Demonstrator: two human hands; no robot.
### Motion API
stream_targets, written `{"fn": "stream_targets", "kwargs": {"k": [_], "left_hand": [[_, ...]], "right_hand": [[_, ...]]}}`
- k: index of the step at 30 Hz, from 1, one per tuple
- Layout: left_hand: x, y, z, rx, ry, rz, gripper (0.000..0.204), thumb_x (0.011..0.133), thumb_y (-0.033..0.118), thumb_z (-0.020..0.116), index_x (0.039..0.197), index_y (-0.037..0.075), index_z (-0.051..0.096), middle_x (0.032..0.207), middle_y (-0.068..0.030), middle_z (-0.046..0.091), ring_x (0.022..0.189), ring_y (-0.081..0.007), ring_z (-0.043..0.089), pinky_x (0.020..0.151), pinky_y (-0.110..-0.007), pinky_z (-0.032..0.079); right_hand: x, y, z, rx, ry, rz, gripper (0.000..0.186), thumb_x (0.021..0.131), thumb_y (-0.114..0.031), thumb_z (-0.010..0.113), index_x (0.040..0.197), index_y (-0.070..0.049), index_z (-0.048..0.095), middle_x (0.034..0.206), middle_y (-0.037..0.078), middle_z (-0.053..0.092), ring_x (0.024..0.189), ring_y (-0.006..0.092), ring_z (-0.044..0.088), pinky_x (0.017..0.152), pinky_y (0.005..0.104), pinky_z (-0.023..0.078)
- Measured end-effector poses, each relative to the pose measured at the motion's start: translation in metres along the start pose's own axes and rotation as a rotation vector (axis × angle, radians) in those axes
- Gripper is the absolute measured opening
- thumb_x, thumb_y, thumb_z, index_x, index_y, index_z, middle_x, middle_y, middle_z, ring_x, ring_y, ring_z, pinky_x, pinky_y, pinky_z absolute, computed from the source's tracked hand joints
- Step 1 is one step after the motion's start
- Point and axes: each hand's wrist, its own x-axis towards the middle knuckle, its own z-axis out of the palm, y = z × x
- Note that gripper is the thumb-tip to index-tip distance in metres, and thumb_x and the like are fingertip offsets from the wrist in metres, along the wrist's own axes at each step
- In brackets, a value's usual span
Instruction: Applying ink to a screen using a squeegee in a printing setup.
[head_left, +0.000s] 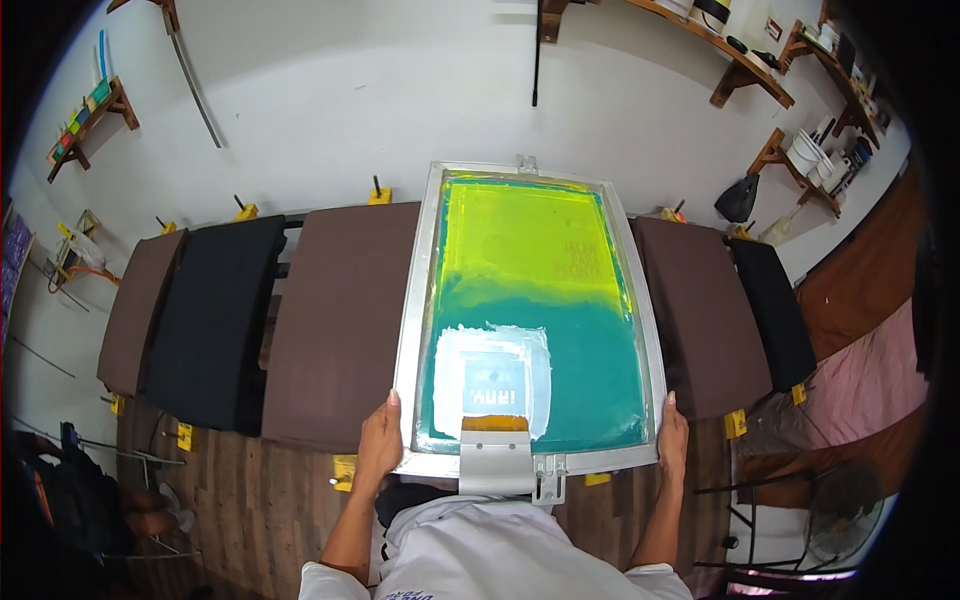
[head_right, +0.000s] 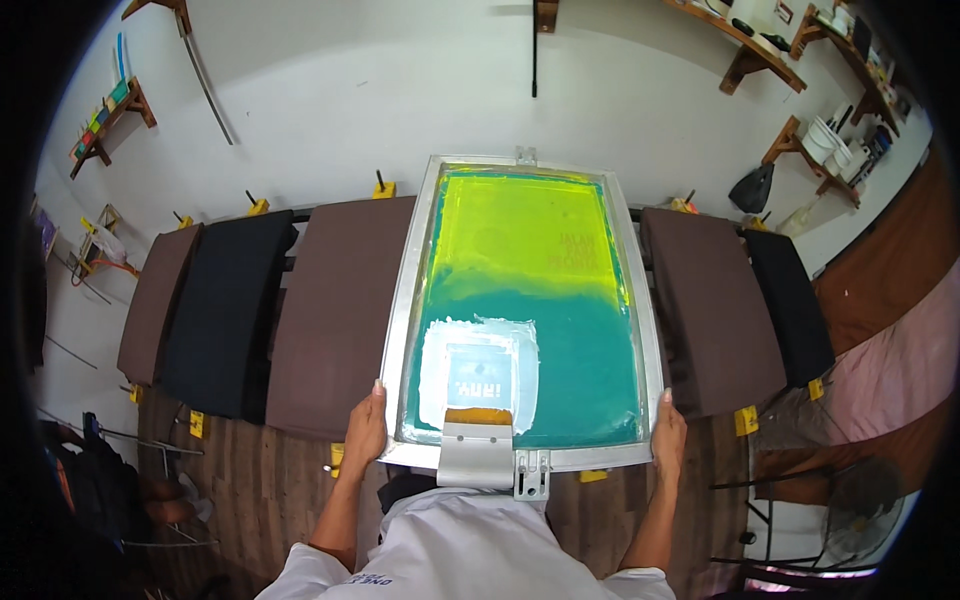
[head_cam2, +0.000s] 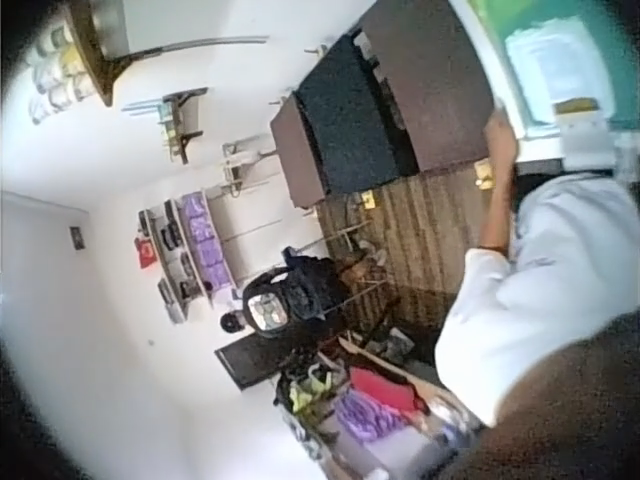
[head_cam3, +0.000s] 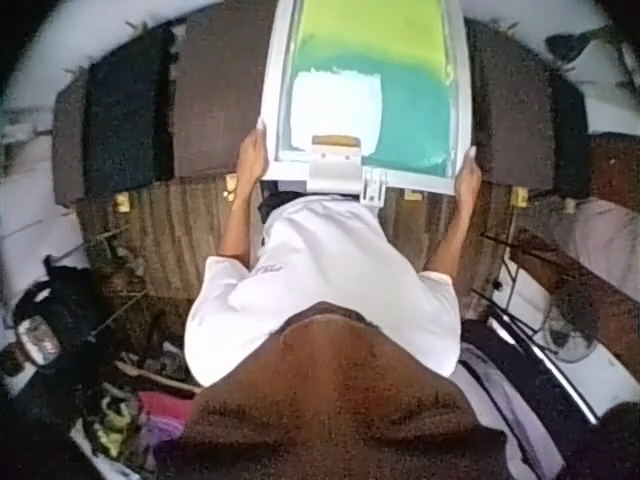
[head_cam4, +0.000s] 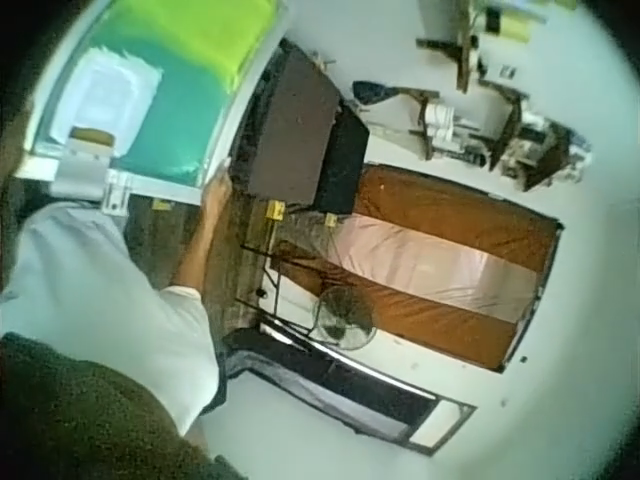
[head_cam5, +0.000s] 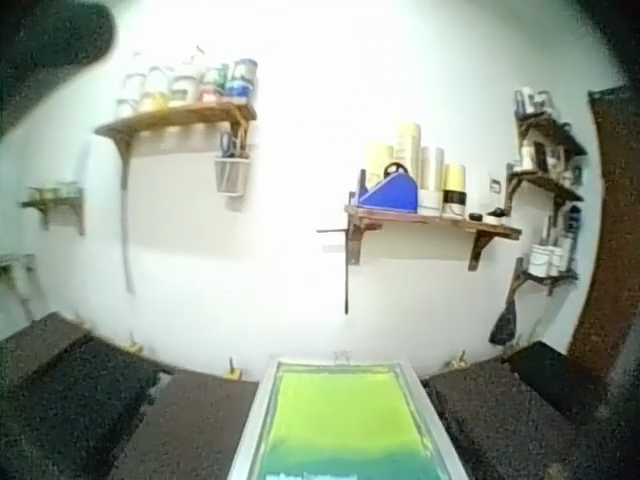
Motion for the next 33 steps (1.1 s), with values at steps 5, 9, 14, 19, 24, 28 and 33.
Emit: {"fn": "stream_targets", "kwargs": {"k": [5,9,14,19,24,28,33], "left_hand": [[0.028,-0.053,-0.104,0.010,-0.031,-0.044,0.070,0.105,0.051,0.030,0.100,-0.010,0.062,0.090,-0.0305,0.064,0.087,-0.0397,0.063,0.081,-0.046,0.047],[0.049,-0.086,-0.159,0.049,0.022,-0.024,0.073,0.104,0.056,0.032,0.094,-0.010,0.060,0.081,-0.0242,0.062,0.077,-0.0254,0.056,0.076,-0.041,0.046],[0.077,-0.123,-0.217,0.018,0.065,-0.042,0.076,0.103,0.059,0.031,0.097,-0.010,0.062,0.084,-0.0215,0.065,0.079,-0.0223,0.056,0.076,-0.040,0.046],[0.083,-0.151,-0.245,0.057,0.000,-0.164,0.079,0.103,0.061,0.029,0.111,-0.011,0.064,0.100,-0.0232,0.066,0.093,-0.0282,0.060,0.089,-0.038,0.045],[0.079,-0.177,-0.253,0.091,0.044,-0.129,0.079,0.103,0.060,0.029,0.108,-0.011,0.064,0.096,-0.0233,0.066,0.088,-0.0285,0.059,0.086,-0.038,0.045],[0.078,-0.188,-0.248,0.047,0.022,-0.086,0.075,0.104,0.057,0.030,0.100,-0.010,0.063,0.087,-0.0214,0.063,0.079,-0.0258,0.053,0.077,-0.040,0.044],[0.082,-0.198,-0.241,0.083,0.001,-0.089,0.074,0.105,0.056,0.029,0.107,-0.009,0.065,0.095,-0.0244,0.067,0.084,-0.0275,0.059,0.080,-0.041,0.046]], "right_hand": [[-0.068,-0.029,0.085,-0.013,0.018,-0.007,0.067,0.101,-0.054,0.045,0.102,0.009,0.066,0.085,0.012,0.067,0.084,0.0159,0.055,0.079,0.0362,0.047],[-0.089,-0.048,0.141,-0.157,0.012,-0.108,0.067,0.101,-0.055,0.044,0.095,0.009,0.062,0.077,0.021,0.060,0.075,0.0221,0.052,0.075,0.0420,0.045],[-0.121,-0.104,0.207,-0.247,-0.088,-0.158,0.064,0.103,-0.049,0.039,0.095,0.009,0.063,0.089,0.031,0.064,0.086,0.0440,0.060,0.081,0.0501,0.044],[-0.144,-0.105,0.252,-0.350,-0.108,-0.257,0.067,0.105,-0.047,0.030,0.094,0.010,0.063,0.096,0.036,0.062,0.098,0.0557,0.055,0.087,0.0566,0.041],[-0.162,-0.105,0.271,-0.345,-0.093,-0.228,0.068,0.106,-0.047,0.028,0.098,0.011,0.064,0.096,0.037,0.062,0.098,0.0552,0.057,0.086,0.0550,0.043],[-0.169,-0.095,0.271,-0.314,-0.072,-0.199,0.069,0.106,-0.047,0.028,0.097,0.012,0.063,0.090,0.037,0.062,0.092,0.0540,0.059,0.082,0.0534,0.044],[-0.173,-0.090,0.269,-0.304,-0.014,-0.194,0.069,0.106,-0.048,0.029,0.096,0.012,0.062,0.085,0.036,0.061,0.088,0.0527,0.060,0.079,0.0516,0.045]]}}
